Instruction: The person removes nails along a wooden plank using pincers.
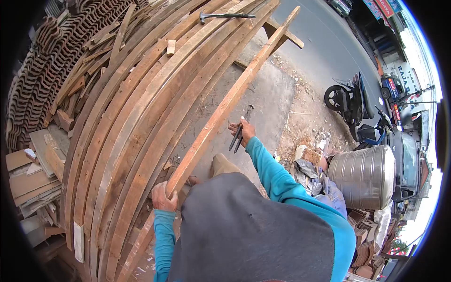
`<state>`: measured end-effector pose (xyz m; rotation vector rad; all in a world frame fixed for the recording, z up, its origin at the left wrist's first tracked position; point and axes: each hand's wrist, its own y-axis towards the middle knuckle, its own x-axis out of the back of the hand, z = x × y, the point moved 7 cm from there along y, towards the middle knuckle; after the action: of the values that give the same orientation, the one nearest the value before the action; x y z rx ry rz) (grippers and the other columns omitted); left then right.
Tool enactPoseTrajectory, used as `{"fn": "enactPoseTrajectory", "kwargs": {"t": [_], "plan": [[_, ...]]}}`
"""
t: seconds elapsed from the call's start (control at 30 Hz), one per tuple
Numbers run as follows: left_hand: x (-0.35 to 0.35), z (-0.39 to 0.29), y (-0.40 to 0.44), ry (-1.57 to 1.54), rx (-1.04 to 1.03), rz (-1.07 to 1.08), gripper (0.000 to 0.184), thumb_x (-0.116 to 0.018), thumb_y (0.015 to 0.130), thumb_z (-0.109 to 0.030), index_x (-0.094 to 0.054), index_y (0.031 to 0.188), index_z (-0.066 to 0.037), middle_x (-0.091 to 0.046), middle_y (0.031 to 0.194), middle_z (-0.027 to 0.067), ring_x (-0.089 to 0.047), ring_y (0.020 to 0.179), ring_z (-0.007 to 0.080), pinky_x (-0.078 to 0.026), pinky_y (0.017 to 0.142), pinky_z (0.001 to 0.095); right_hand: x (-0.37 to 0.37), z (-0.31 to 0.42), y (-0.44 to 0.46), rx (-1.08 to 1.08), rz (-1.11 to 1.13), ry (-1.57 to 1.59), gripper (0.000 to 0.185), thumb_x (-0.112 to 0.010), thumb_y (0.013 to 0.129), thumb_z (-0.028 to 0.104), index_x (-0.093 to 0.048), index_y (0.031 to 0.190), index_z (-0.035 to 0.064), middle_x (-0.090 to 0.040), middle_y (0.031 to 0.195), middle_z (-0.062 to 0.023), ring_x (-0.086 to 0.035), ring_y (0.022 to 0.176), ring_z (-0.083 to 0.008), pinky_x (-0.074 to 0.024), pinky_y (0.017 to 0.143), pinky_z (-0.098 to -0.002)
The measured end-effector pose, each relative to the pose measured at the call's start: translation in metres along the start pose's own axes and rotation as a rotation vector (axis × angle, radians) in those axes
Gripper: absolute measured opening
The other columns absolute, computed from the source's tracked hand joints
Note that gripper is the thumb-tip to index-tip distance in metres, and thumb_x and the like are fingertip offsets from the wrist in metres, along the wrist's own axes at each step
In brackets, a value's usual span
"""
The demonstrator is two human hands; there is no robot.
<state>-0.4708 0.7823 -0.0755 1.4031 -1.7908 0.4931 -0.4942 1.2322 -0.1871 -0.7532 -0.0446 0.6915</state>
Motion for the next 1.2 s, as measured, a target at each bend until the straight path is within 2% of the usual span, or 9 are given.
{"fn": "enactPoseTrajectory", "kwargs": {"t": [0.1, 0.17, 0.3, 0.37, 0.5, 0.6, 0.87, 1.0, 1.2], "plan": [[-0.016, 0.003, -0.022, -0.131, 0.178, 0.135, 0.043, -0.078, 0.076, -0.011, -0.064, 0.116, 0.000, -0.071, 0.097, 0.0153, -0.068, 0.091, 0.0328, -0.055, 0.082, 0.0428, -0.009, 0.006, 0.014, 0.018, -0.008, -0.020, 0.050, -0.067, 0.091, 0.051, -0.049, 0.090, 0.0047, -0.070, 0.104, -0.0245, -0.073, 0.093, -0.0350, -0.0603, 0.065, -0.0374], [-0.064, 0.023, -0.060, -0.572, 0.690, 0.409, 0.043, -0.080, 0.082, -0.023, -0.064, 0.113, 0.004, -0.074, 0.094, 0.0157, -0.071, 0.087, 0.0251, -0.057, 0.079, 0.0362, -0.008, 0.002, 0.039, -0.012, 0.004, 0.020, 0.063, -0.078, 0.080, 0.058, -0.046, 0.091, 0.0043, -0.067, 0.109, -0.0272, -0.072, 0.094, -0.0365, -0.0606, 0.065, -0.0375], [-0.098, 0.024, -0.072, -0.503, 0.622, 0.473, 0.063, -0.077, 0.087, -0.042, -0.058, 0.126, 0.005, -0.072, 0.105, 0.0205, -0.070, 0.096, 0.0222, -0.057, 0.084, 0.0330, -0.024, 0.013, 0.068, -0.051, 0.015, 0.137, 0.067, -0.080, 0.079, 0.056, -0.046, 0.097, 0.0003, -0.066, 0.107, -0.0260, -0.072, 0.092, -0.0362, -0.0609, 0.064, -0.0376], [-0.138, 0.052, -0.092, -1.166, 1.157, 0.270, 0.091, -0.070, 0.086, -0.060, -0.042, 0.142, 0.005, -0.063, 0.127, 0.0252, -0.063, 0.117, 0.0283, -0.051, 0.099, 0.0378, -0.028, 0.023, 0.087, -0.047, 0.016, 0.139, 0.069, -0.081, 0.079, 0.055, -0.047, 0.101, -0.0014, -0.067, 0.104, -0.0239, -0.072, 0.090, -0.0342, -0.0608, 0.064, -0.0374], [-0.174, 0.063, -0.074, -1.798, 1.345, -0.224, 0.107, -0.067, 0.081, -0.071, -0.028, 0.152, -0.001, -0.028, 0.159, 0.0187, -0.025, 0.148, 0.0293, -0.021, 0.122, 0.0405, -0.033, 0.055, 0.116, -0.002, 0.004, 0.050, 0.069, -0.085, 0.077, 0.049, -0.053, 0.108, -0.0035, -0.067, 0.091, -0.0161, -0.071, 0.079, -0.0270, -0.0599, 0.063, -0.0370], [-0.182, 0.058, -0.051, -1.919, 1.248, -0.563, 0.102, -0.069, 0.081, -0.069, -0.031, 0.152, -0.007, -0.034, 0.155, 0.0149, -0.028, 0.146, 0.0251, -0.023, 0.122, 0.0376, -0.041, 0.073, 0.138, 0.077, -0.001, -0.028, 0.058, -0.086, 0.077, 0.045, -0.060, 0.101, -0.0012, -0.065, 0.084, -0.0108, -0.068, 0.068, -0.0234, -0.0587, 0.059, -0.0365], [-0.154, 0.067, -0.089, -1.624, 1.208, -0.919, 0.083, -0.073, 0.079, -0.066, -0.051, 0.135, -0.009, -0.056, 0.133, 0.0086, -0.053, 0.115, 0.0199, -0.042, 0.100, 0.0307, -0.046, 0.058, 0.117, 0.054, 0.131, -0.214, 0.051, -0.082, 0.082, 0.038, -0.069, 0.103, -0.0072, -0.073, 0.093, -0.0150, -0.073, 0.080, -0.0228, -0.0607, 0.072, -0.0352], [-0.144, 0.090, -0.089, -1.254, 1.206, -0.964, 0.087, -0.066, 0.082, -0.070, -0.048, 0.140, -0.009, -0.054, 0.138, 0.0115, -0.053, 0.123, 0.0252, -0.042, 0.106, 0.0341, -0.045, -0.017, 0.096, 0.004, 0.237, -0.633, 0.077, -0.074, 0.076, 0.066, -0.071, 0.095, -0.0093, -0.070, 0.085, -0.0179, -0.068, 0.077, -0.0272, -0.0513, 0.069, -0.0428], [-0.161, 0.077, -0.017, -1.241, 1.247, -0.902, 0.089, -0.062, 0.083, -0.073, -0.046, 0.142, -0.008, -0.053, 0.140, 0.0131, -0.052, 0.125, 0.0272, -0.041, 0.108, 0.0363, -0.104, -0.031, 0.031, -0.103, 0.533, -0.817, 0.066, -0.072, 0.086, 0.054, -0.068, 0.100, -0.0109, -0.069, 0.087, -0.0198, -0.068, 0.081, -0.0285, -0.0509, 0.072, -0.0448]]}}
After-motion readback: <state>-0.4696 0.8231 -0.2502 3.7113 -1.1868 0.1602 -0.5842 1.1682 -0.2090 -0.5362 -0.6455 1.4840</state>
